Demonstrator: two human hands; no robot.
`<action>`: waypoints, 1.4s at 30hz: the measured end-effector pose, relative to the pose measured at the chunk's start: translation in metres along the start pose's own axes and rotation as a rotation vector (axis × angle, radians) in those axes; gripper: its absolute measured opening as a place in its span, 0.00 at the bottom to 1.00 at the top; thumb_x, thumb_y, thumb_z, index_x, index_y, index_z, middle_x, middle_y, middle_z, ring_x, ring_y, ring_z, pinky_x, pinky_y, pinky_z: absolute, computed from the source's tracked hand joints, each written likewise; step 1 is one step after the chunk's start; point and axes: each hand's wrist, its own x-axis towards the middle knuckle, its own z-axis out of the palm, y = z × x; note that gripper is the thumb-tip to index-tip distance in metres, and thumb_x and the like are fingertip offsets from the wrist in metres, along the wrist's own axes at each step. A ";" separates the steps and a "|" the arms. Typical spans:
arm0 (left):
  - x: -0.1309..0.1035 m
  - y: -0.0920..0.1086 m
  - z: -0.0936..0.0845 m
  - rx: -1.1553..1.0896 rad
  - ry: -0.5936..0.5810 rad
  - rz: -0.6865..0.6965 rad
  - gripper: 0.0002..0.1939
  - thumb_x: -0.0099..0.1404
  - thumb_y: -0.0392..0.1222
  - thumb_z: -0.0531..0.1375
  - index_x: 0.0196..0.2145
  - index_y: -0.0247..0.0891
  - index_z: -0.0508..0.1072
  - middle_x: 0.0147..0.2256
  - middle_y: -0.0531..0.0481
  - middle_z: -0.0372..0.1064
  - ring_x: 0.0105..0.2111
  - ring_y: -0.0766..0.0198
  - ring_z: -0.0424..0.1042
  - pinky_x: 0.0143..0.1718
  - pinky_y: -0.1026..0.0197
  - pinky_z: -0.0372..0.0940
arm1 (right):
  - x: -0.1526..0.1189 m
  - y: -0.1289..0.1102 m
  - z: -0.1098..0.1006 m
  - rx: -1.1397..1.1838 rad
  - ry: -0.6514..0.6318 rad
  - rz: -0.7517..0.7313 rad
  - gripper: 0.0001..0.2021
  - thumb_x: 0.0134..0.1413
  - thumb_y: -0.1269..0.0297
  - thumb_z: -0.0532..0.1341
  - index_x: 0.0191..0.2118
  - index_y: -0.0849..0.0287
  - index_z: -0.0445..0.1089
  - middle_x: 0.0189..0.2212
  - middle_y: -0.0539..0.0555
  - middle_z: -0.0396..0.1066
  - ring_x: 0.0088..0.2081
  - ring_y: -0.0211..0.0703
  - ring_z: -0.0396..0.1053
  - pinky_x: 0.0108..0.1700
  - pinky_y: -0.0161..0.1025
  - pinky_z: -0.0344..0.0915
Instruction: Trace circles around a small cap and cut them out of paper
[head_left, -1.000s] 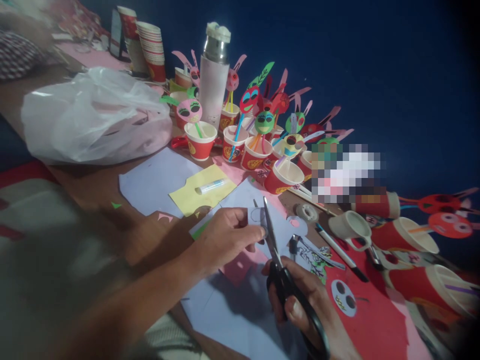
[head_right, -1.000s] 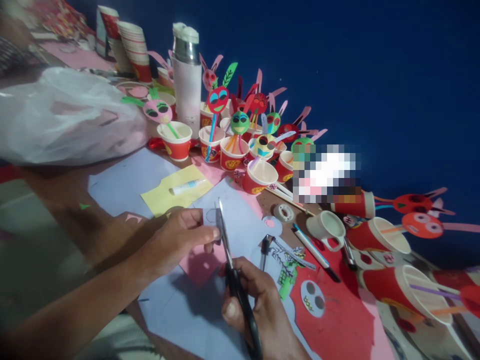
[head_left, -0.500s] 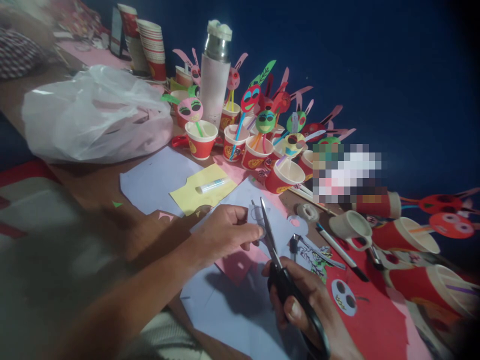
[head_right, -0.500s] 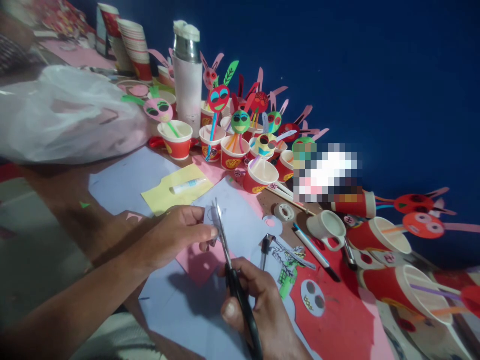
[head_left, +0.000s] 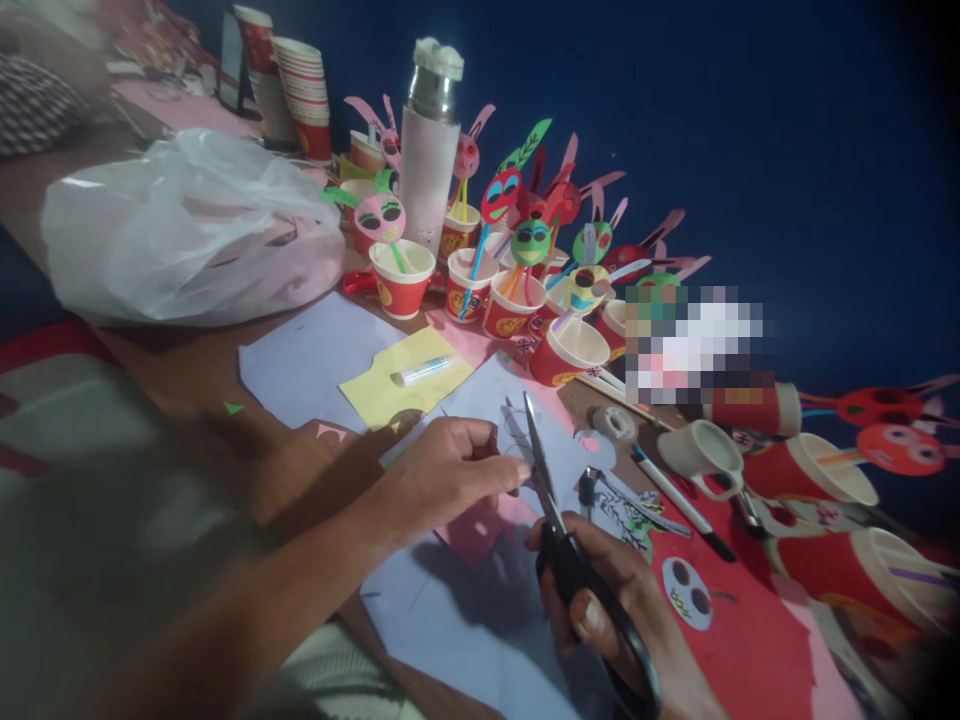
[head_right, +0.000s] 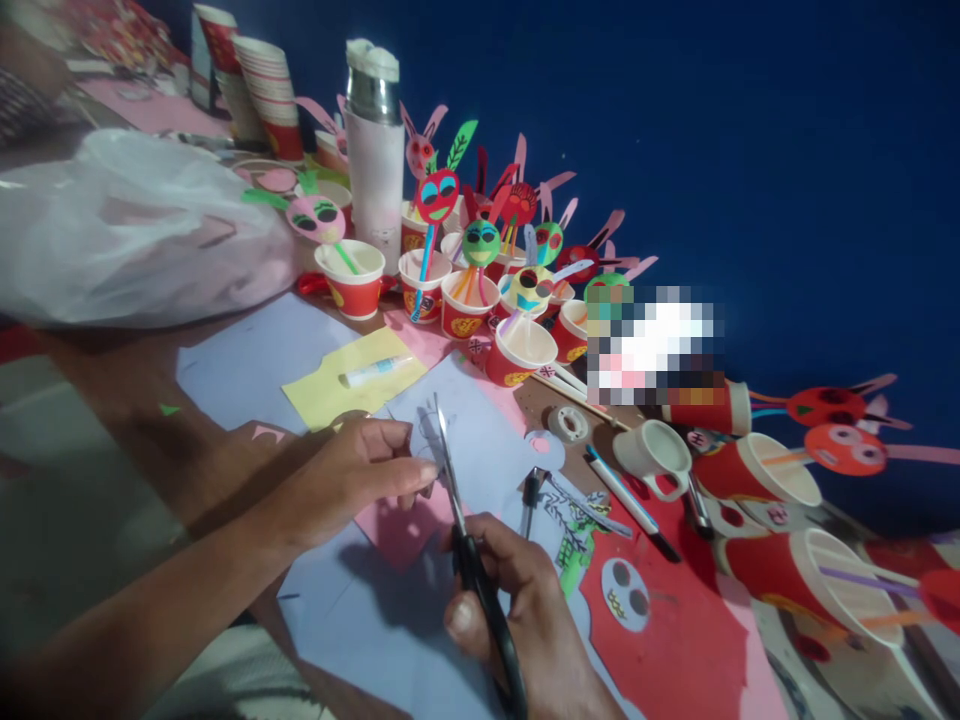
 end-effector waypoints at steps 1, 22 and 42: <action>0.000 -0.001 0.000 0.006 0.004 0.002 0.11 0.56 0.45 0.59 0.24 0.34 0.69 0.20 0.53 0.64 0.21 0.70 0.62 0.22 0.67 0.54 | 0.000 0.000 0.000 0.002 -0.004 0.000 0.24 0.45 0.41 0.60 0.37 0.59 0.65 0.16 0.45 0.61 0.16 0.33 0.55 0.20 0.32 0.50; 0.002 0.006 0.001 -0.031 0.029 0.029 0.07 0.53 0.39 0.57 0.23 0.32 0.68 0.21 0.52 0.64 0.21 0.70 0.62 0.25 0.65 0.58 | -0.001 0.001 0.000 0.044 -0.009 0.034 0.25 0.44 0.42 0.62 0.38 0.59 0.65 0.17 0.45 0.60 0.16 0.32 0.55 0.19 0.32 0.50; 0.004 0.006 0.001 -0.098 0.037 0.057 0.05 0.52 0.37 0.57 0.22 0.32 0.68 0.20 0.53 0.64 0.21 0.71 0.61 0.25 0.66 0.57 | -0.001 0.005 0.001 0.080 -0.004 0.028 0.24 0.43 0.43 0.63 0.38 0.59 0.65 0.17 0.44 0.59 0.16 0.30 0.54 0.19 0.29 0.49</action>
